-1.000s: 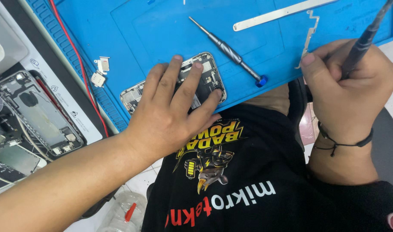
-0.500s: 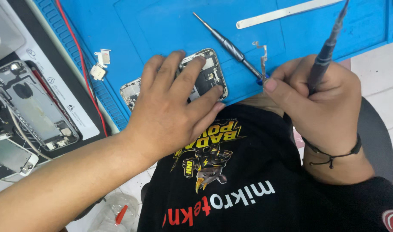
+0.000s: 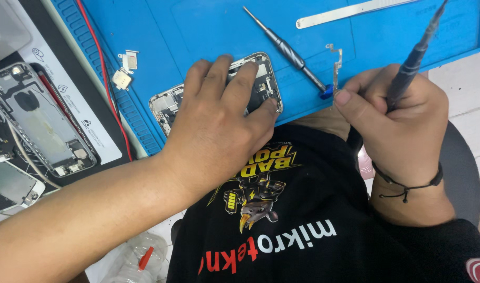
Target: The person repairs a smartphone on a blue silicone mat, using a screwdriver to unscrew and pry components from the opened phone body. They lift out the battery, manipulate small internal parts with a tool, and later hold the phone frame while prying along its edge with a screwdriver.
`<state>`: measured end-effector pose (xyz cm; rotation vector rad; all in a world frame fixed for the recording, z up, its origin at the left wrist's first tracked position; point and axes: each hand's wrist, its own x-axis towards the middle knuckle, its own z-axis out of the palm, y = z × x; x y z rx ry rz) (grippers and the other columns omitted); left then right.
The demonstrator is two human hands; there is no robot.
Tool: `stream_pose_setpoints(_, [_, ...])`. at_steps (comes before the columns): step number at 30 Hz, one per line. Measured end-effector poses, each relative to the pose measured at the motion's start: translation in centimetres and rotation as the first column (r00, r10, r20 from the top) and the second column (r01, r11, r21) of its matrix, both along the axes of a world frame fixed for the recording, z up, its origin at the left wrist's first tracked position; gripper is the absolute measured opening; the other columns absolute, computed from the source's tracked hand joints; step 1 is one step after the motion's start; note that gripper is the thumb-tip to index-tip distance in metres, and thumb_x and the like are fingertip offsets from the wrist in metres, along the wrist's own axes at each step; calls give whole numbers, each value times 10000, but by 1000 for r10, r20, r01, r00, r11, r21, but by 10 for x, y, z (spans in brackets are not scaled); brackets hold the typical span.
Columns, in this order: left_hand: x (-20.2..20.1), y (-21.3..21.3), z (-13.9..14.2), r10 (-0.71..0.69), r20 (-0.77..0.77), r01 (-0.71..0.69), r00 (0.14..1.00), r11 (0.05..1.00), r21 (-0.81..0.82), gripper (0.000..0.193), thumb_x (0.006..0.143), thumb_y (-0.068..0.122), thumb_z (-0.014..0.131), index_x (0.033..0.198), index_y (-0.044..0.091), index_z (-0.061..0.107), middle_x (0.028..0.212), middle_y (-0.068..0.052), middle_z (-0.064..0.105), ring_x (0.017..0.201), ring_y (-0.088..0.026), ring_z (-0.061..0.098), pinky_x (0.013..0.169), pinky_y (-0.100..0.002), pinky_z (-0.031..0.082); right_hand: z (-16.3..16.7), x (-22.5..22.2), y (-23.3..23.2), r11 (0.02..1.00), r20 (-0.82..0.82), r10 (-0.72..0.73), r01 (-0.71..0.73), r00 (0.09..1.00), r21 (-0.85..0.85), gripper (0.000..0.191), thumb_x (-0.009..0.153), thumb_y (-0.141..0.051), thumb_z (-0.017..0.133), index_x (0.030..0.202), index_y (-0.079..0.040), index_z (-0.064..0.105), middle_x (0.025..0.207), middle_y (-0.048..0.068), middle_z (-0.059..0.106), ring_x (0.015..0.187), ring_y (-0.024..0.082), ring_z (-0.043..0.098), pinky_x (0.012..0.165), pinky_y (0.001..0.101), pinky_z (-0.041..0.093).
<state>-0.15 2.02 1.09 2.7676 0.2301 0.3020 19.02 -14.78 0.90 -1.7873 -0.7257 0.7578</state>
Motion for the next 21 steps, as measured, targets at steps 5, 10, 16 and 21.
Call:
stream_pose_setpoints(5, [5,-2,0,7,-7,-7,1000,999,49,253,913,267,783,1090,86,780,1295,-313,625,1201,-536,591,1079,-635,430,-2,1,-3,1000,-14,-5,5,1000,13,398,960,85,737,747,-104,459,946,113,697,793,79,633,708,205,494])
stream_pose_setpoints(10, [7,5,4,-29,-19,31,999,997,64,245,921,261,743,1084,82,781,1266,-318,635,1165,-530,615,1052,-615,456,-3,2,-4,1000,37,11,-10,999,-28,404,962,87,737,741,-102,457,948,122,706,797,91,636,693,211,493])
stream_pose_setpoints(16, [8,10,13,-81,-122,98,989,985,143,229,889,165,696,1086,98,792,1282,-321,645,1142,-499,642,1032,-566,482,-4,3,-5,1000,1,-13,13,1000,13,398,962,91,740,751,-102,462,959,120,700,761,77,639,701,202,505])
stream_pose_setpoints(21, [11,7,14,-65,-121,82,991,987,138,208,878,185,702,1036,88,798,1268,-325,647,1133,-503,647,1014,-574,480,-5,3,-7,1000,7,-22,22,1000,11,405,957,92,741,741,-101,458,947,122,701,759,81,647,656,190,496])
